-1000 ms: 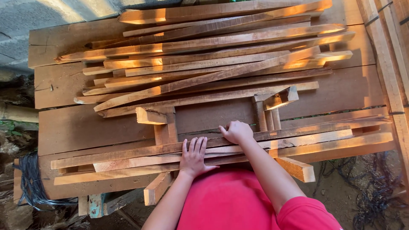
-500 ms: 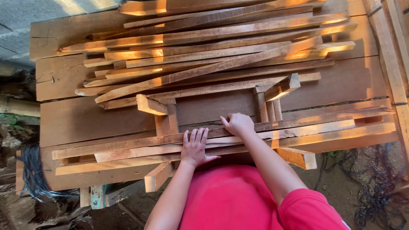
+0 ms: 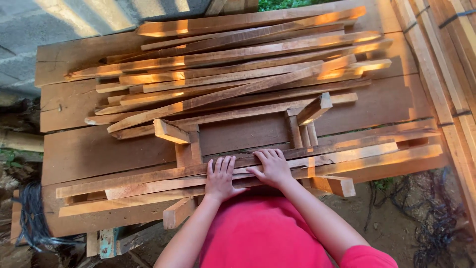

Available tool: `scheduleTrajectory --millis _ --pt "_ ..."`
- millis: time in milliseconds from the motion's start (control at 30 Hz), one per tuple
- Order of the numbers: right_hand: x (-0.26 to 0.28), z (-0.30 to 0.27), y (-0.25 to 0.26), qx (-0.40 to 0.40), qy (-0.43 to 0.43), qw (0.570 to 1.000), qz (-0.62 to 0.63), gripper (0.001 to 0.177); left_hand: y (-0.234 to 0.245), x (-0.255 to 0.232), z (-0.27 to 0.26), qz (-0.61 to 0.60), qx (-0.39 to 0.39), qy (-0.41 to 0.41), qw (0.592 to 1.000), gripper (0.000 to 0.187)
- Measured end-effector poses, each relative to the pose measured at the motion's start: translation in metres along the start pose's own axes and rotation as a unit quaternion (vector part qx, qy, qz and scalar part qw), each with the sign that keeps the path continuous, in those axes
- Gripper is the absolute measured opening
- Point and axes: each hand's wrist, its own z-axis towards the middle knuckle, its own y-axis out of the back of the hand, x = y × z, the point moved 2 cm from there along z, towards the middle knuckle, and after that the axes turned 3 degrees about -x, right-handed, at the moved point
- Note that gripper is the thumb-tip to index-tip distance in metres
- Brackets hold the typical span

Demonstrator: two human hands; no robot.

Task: Organizing and stacking wooden strips on a workbench.

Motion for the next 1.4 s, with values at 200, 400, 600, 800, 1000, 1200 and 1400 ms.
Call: scheduleTrajectory --millis 200,400,600,800,1000,1200,1400 --pt "0.012 0.044 0.034 0.212 -0.153 0.964 0.043 0.069 -0.008 0.0 -0.007 -0.002 -0.051 -0.016 0.999 0.13" --pt "-0.005 0.08 -0.009 0.311 -0.197 0.929 0.024 0.1 0.006 -0.007 -0.015 -0.035 -0.094 -0.198 0.975 0.078" --pt "0.018 0.088 0.044 0.304 -0.184 0.934 0.031 0.079 0.019 -0.002 -0.003 -0.053 -0.09 -0.185 0.977 0.072" --pt "0.006 0.089 0.024 0.381 -0.195 0.903 0.019 0.097 0.028 -0.01 -0.003 -0.063 -0.059 -0.166 0.982 0.07" --pt "-0.018 0.094 -0.029 0.447 -0.195 0.873 0.021 0.089 -0.011 -0.026 0.037 -0.073 -0.078 0.03 0.994 0.046" --pt "0.005 0.088 0.03 0.446 -0.212 0.869 0.029 0.084 -0.049 -0.02 0.06 -0.046 0.008 0.203 0.978 0.047" --pt "-0.003 0.092 0.014 0.432 -0.204 0.878 0.022 0.079 -0.006 -0.025 0.072 -0.054 0.011 0.186 0.981 0.043"
